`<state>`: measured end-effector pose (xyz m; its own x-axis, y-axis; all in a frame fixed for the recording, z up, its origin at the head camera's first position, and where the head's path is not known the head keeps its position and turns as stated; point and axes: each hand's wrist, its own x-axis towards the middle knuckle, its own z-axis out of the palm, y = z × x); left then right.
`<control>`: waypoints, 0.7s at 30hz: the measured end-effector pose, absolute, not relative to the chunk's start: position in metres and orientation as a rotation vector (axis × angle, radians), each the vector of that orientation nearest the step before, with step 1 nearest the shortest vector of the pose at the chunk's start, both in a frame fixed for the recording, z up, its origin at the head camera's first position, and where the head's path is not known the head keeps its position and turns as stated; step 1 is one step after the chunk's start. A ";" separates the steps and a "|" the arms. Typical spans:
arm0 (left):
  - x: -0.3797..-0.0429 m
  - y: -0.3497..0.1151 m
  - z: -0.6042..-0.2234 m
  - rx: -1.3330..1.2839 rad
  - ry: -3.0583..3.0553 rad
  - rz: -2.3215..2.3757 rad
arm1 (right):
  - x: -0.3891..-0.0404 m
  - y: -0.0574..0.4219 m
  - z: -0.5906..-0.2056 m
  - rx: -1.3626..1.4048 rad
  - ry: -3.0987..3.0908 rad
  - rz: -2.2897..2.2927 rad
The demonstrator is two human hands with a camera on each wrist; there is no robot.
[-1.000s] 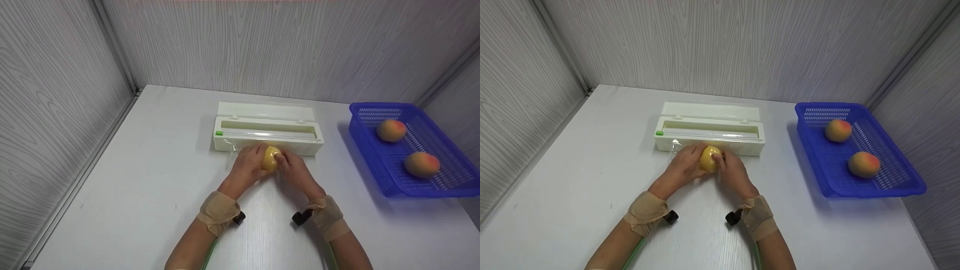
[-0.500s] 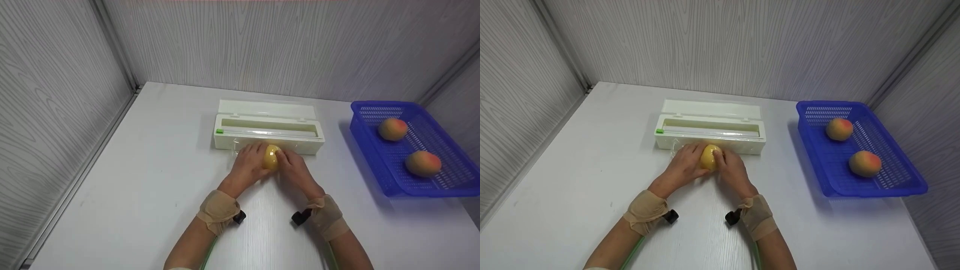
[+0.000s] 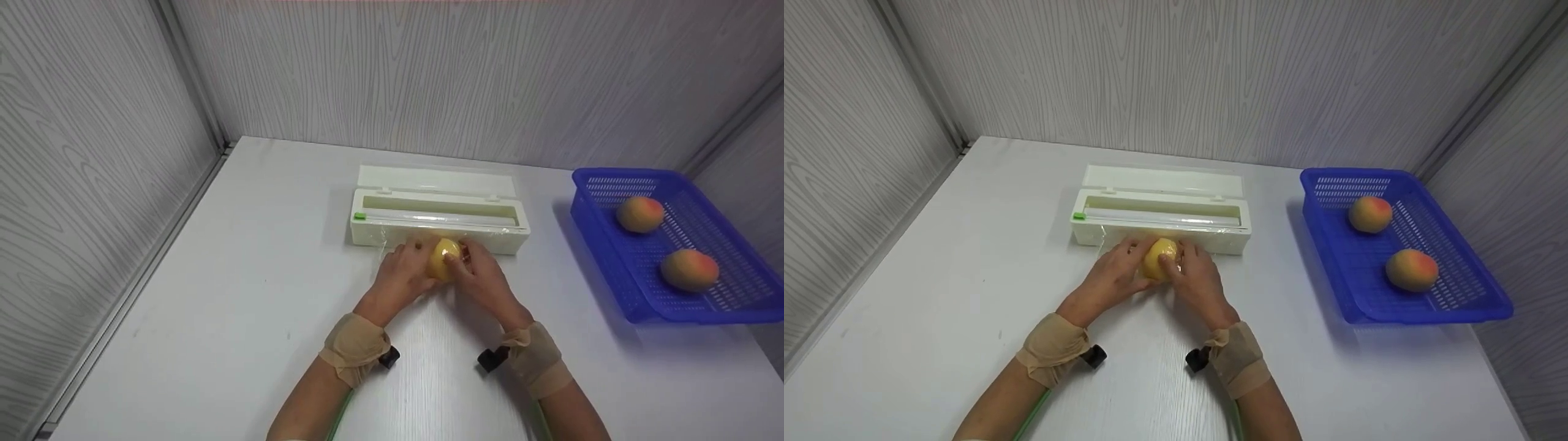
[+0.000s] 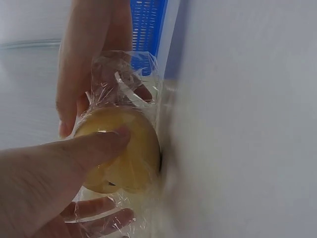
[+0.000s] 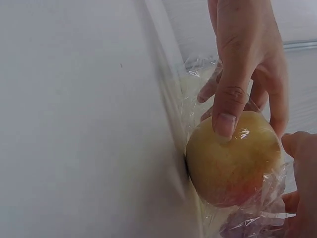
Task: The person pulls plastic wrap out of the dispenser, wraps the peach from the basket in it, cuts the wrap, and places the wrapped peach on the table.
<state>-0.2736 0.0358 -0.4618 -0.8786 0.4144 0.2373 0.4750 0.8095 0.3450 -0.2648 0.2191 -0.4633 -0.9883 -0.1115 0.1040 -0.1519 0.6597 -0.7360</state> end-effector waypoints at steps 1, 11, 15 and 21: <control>-0.273 0.035 -0.462 -0.704 -2.846 -0.606 | -0.264 0.219 -0.463 0.234 -2.817 1.234; -0.269 0.023 -0.448 -0.723 -2.799 -0.664 | -0.262 0.217 -0.456 0.279 -2.800 1.113; -0.268 0.018 -0.442 -0.750 -2.756 -0.706 | -0.261 0.216 -0.452 0.314 -2.779 1.075; -0.271 0.011 -0.438 -0.731 -2.743 -0.759 | -0.258 0.215 -0.448 0.350 -2.752 1.054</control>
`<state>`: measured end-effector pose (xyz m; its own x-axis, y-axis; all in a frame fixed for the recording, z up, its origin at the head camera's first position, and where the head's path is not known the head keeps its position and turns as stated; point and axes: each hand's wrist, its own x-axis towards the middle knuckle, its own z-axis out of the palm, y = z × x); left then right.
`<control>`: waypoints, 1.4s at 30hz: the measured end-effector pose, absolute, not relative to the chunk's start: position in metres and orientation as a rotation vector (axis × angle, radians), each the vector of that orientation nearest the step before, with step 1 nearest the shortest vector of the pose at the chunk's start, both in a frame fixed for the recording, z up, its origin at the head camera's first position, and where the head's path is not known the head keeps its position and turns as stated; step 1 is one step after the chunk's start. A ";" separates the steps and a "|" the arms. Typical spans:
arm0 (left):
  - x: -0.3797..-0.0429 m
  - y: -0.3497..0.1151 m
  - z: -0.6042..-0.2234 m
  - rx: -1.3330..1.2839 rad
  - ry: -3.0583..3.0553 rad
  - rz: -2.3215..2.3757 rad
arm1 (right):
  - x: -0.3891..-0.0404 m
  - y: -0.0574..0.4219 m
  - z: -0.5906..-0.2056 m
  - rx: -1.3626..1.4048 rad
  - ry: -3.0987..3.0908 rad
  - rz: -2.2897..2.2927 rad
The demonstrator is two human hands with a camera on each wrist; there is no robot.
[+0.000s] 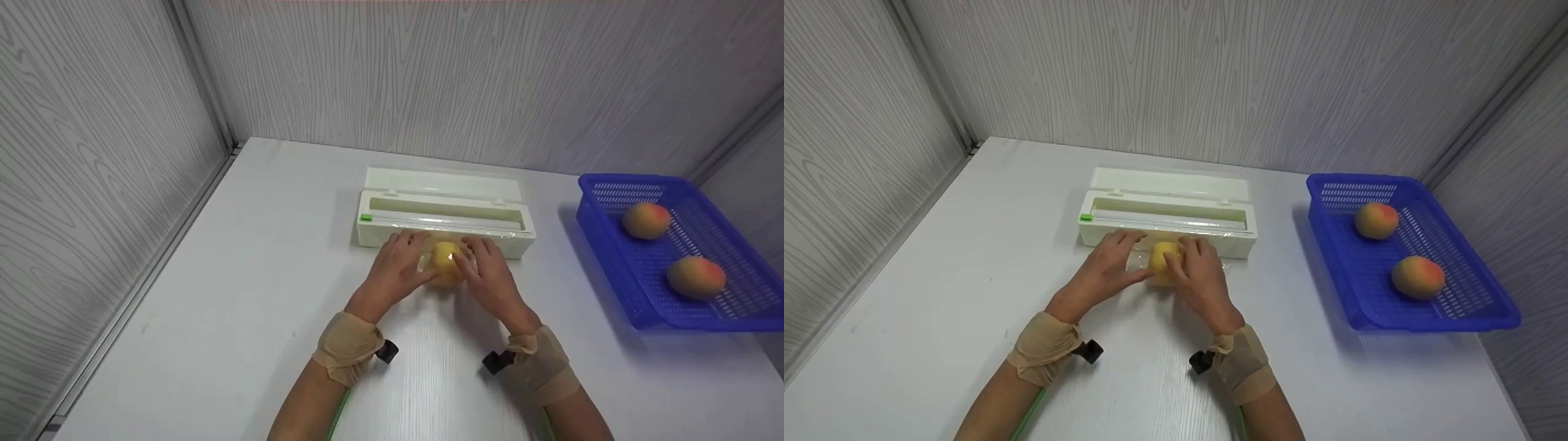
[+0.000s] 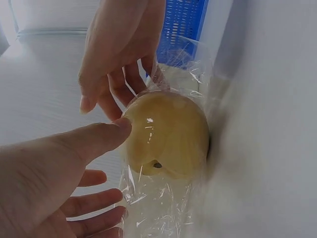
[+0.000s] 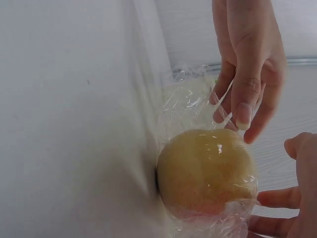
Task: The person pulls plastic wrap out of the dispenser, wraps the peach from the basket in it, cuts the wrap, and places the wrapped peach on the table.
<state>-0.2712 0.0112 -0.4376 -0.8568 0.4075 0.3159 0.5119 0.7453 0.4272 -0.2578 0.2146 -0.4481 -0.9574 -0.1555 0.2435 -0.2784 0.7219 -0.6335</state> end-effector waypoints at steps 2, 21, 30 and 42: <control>-0.273 0.008 -0.435 -0.704 -2.746 -0.782 | -0.257 0.213 -0.447 0.359 -2.747 1.052; -0.302 -0.061 -0.437 -0.163 -2.537 -1.286 | -0.285 0.173 -0.407 0.650 -2.661 0.966; -0.315 -0.058 -0.461 -0.077 -2.580 -1.490 | -0.314 0.132 -0.400 0.797 -2.681 0.901; -0.325 -0.057 -0.470 -0.074 -2.547 -1.539 | -0.345 0.086 -0.413 0.771 -2.844 0.946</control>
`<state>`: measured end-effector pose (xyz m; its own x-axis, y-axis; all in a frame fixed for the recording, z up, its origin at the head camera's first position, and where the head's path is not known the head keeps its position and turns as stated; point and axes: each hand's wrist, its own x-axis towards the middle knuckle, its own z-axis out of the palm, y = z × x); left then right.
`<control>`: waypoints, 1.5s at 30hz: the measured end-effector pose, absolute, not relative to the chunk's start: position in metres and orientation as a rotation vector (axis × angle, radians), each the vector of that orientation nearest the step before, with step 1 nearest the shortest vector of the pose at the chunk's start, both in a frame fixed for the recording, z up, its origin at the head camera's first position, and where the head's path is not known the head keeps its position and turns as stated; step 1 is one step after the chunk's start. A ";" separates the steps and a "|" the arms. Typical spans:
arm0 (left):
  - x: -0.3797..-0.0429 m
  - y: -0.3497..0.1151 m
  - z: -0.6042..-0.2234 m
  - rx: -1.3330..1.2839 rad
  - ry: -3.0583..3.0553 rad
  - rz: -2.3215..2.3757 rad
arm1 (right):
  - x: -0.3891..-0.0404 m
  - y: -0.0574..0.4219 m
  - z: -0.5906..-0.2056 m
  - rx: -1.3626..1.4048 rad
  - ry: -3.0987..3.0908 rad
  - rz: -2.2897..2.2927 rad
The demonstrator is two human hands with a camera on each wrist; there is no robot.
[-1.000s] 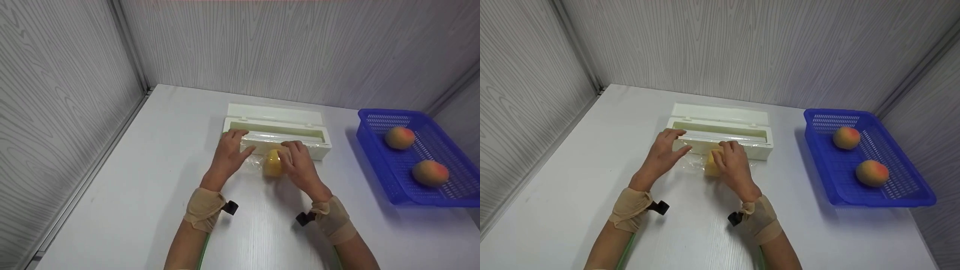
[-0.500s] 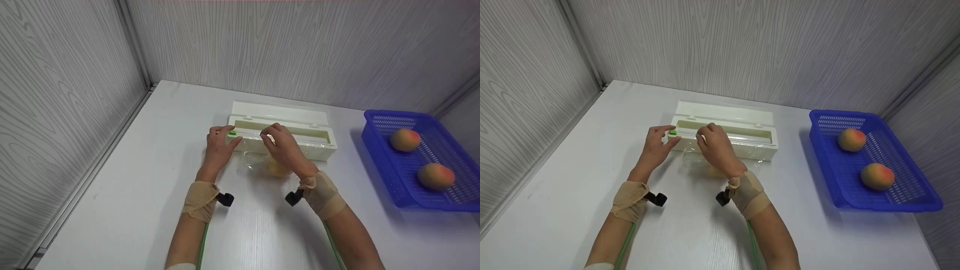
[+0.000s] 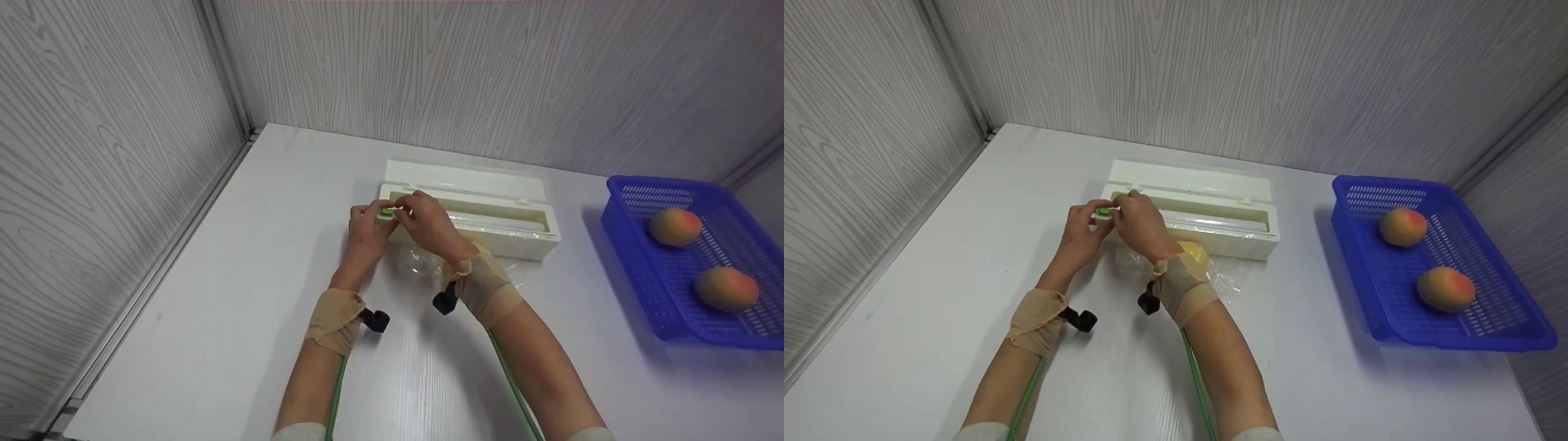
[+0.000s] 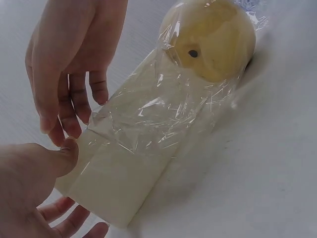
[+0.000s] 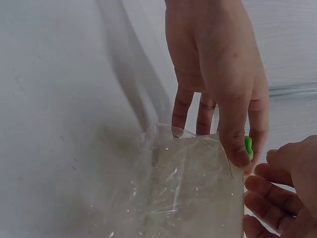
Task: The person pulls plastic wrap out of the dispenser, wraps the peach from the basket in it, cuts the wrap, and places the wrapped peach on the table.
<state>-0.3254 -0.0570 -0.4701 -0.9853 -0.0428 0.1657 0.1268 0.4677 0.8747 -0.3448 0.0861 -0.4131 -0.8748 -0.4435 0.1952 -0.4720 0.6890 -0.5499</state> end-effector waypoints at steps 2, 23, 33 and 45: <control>-0.326 -0.057 -0.471 -0.085 -2.549 -1.518 | -0.346 0.083 -0.415 0.729 -2.854 0.942; -0.324 -0.054 -0.481 -0.251 -2.507 -1.101 | -0.350 0.074 -0.430 0.862 -2.665 0.671; -0.320 -0.052 -0.484 -0.239 -2.496 -1.022 | -0.350 0.081 -0.434 0.951 -2.628 0.587; -0.322 -0.054 -0.481 -0.277 -2.480 -1.043 | -0.352 0.092 -0.438 1.075 -2.468 0.575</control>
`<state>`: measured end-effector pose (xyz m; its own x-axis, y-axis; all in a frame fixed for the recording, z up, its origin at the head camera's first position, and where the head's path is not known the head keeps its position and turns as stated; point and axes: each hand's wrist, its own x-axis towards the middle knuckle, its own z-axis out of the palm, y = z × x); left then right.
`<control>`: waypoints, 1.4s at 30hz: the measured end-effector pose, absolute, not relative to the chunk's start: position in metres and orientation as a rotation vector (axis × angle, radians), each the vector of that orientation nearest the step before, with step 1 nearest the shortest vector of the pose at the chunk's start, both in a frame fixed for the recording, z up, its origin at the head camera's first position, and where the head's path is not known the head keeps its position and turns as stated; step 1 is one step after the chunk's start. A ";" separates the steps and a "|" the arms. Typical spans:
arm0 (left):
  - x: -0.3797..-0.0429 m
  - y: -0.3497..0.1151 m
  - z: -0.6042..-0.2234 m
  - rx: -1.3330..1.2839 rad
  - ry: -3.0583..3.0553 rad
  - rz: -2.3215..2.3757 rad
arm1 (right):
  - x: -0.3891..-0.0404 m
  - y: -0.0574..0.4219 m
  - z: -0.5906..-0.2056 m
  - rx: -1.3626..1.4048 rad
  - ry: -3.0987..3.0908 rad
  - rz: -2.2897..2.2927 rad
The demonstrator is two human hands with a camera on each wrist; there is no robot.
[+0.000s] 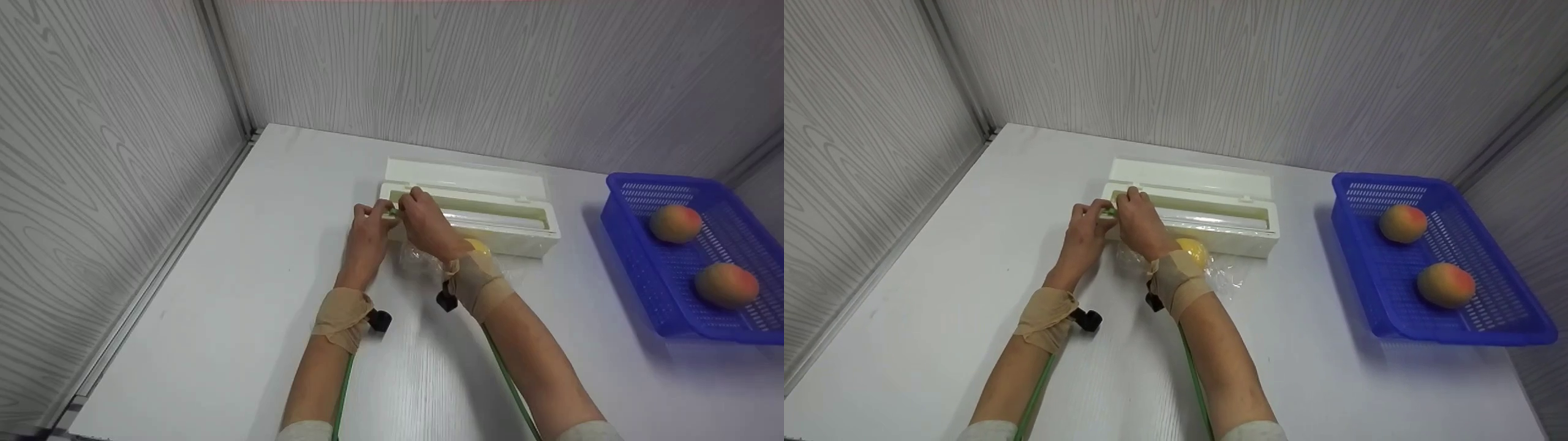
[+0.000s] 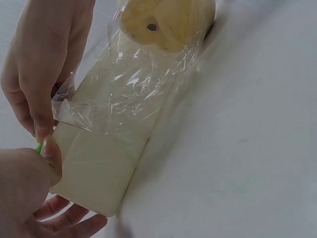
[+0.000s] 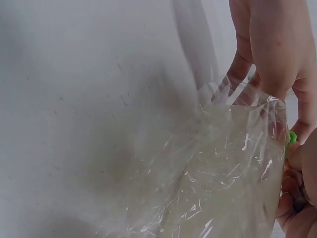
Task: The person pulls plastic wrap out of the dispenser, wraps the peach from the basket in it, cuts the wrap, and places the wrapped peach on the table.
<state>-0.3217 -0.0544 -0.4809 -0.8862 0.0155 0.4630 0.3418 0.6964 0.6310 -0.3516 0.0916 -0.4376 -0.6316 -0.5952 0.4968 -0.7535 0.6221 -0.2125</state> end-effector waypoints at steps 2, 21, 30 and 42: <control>-0.322 -0.055 -0.481 -0.264 -2.484 -1.026 | -0.351 0.095 -0.437 1.064 -2.471 0.558; -0.320 -0.061 -0.483 -0.233 -2.462 -1.029 | -0.347 0.115 -0.426 0.980 -2.659 0.434; -0.321 -0.057 -0.478 -0.207 -2.519 -1.010 | -0.347 0.124 -0.420 0.960 -2.730 0.420; -0.323 -0.053 -0.479 -0.199 -2.560 -0.995 | -0.345 0.134 -0.423 0.920 -2.757 0.496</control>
<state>-0.3231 -0.0525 -0.4791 -0.9156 -0.0070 0.4019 0.2662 0.7387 0.6193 -0.3454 0.1341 -0.4227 -0.7885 -0.5461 0.2831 -0.6105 0.7510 -0.2516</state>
